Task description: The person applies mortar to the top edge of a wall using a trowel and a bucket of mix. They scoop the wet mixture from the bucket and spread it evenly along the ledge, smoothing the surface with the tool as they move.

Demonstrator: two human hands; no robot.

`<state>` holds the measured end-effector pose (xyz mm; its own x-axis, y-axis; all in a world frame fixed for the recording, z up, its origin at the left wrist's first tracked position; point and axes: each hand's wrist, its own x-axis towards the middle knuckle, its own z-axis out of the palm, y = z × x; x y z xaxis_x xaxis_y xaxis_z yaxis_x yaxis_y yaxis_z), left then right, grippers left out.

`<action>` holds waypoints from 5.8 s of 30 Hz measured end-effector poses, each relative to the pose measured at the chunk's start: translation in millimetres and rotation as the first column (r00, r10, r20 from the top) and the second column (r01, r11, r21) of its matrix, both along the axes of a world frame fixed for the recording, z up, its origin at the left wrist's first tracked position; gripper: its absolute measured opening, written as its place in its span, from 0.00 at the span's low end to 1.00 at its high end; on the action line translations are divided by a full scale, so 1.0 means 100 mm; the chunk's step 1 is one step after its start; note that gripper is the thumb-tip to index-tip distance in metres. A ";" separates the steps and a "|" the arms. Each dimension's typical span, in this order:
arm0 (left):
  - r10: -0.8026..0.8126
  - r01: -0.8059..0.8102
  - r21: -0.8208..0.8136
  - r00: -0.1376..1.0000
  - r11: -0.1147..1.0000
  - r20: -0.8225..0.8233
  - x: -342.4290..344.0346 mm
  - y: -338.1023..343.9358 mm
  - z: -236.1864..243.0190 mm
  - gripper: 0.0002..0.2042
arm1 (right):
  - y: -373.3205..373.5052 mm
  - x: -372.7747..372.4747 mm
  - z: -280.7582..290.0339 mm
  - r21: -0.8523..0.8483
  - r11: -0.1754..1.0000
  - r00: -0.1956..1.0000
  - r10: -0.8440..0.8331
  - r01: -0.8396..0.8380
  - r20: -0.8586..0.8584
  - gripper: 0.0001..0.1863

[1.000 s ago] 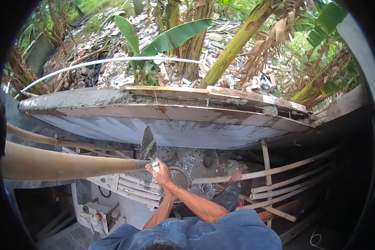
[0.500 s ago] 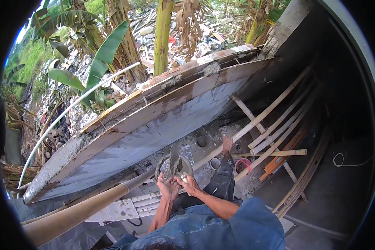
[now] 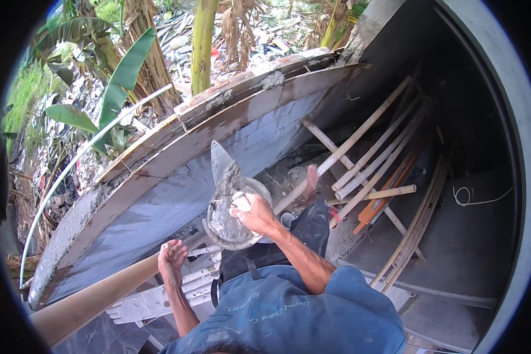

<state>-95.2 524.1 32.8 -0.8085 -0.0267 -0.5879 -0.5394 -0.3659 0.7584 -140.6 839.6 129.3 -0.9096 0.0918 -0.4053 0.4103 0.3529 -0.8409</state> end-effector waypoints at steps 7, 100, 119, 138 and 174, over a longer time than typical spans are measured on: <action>-0.181 0.077 0.785 0.983 0.615 0.045 -0.57 1.76 -1.92 0.29 | 0.71 -0.22 1.18 -0.118 0.993 0.998 -0.004 -0.004 -0.060 0.12; -0.103 0.368 0.781 0.924 0.504 -0.368 -3.28 6.05 1.04 0.39 | 4.80 -3.19 2.20 0.617 0.761 0.799 0.238 0.200 -0.553 0.21; -0.127 0.085 0.214 0.973 0.973 0.193 -0.59 2.70 -0.51 0.36 | 1.64 -0.64 0.81 -0.539 0.778 0.932 -0.360 0.324 0.040 0.17; -0.174 -0.002 -0.671 0.965 0.741 -0.195 -0.48 1.93 0.52 0.31 | -0.09 -0.32 -0.02 -0.715 0.692 0.990 -0.138 0.094 -0.003 0.10; -0.287 0.297 -0.519 0.952 0.801 0.102 0.14 1.66 0.56 0.18 | 0.72 -0.23 -1.33 0.322 0.224 0.369 0.770 -0.920 0.521 0.15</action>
